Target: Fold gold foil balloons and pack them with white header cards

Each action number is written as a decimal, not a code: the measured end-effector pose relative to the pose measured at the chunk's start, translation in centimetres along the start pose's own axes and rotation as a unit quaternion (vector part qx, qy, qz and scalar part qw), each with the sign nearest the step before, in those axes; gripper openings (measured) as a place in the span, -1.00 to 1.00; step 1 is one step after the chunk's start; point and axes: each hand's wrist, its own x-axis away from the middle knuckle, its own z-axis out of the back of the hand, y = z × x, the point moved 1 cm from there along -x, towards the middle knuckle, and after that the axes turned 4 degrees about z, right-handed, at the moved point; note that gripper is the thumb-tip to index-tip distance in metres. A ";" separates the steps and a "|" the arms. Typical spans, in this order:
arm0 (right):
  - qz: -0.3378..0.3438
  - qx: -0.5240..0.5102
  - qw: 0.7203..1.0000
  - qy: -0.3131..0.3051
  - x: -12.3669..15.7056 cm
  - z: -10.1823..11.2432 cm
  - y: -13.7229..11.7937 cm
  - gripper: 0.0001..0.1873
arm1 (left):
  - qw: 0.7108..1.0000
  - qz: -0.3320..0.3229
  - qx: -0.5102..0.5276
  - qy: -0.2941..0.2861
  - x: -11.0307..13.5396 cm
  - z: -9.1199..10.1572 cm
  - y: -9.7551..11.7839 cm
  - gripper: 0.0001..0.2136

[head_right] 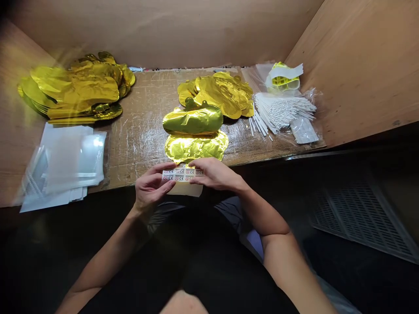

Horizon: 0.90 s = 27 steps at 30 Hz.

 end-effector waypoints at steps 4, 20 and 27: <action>0.040 0.072 0.996 0.025 0.4 -1.1 -0.2 -0.52 | 0.999 0.014 0.037 0.032 0.3 0.1 -0.4 -0.95; 0.007 -0.051 0.996 -0.070 0.2 -0.9 0.5 -0.65 | 0.970 0.228 0.086 0.017 0.5 -1.1 -0.4 -0.69; 0.031 0.051 0.993 0.101 0.3 -3.0 0.6 -0.73 | 0.974 0.214 0.015 0.076 -0.1 -2.0 -0.2 -0.72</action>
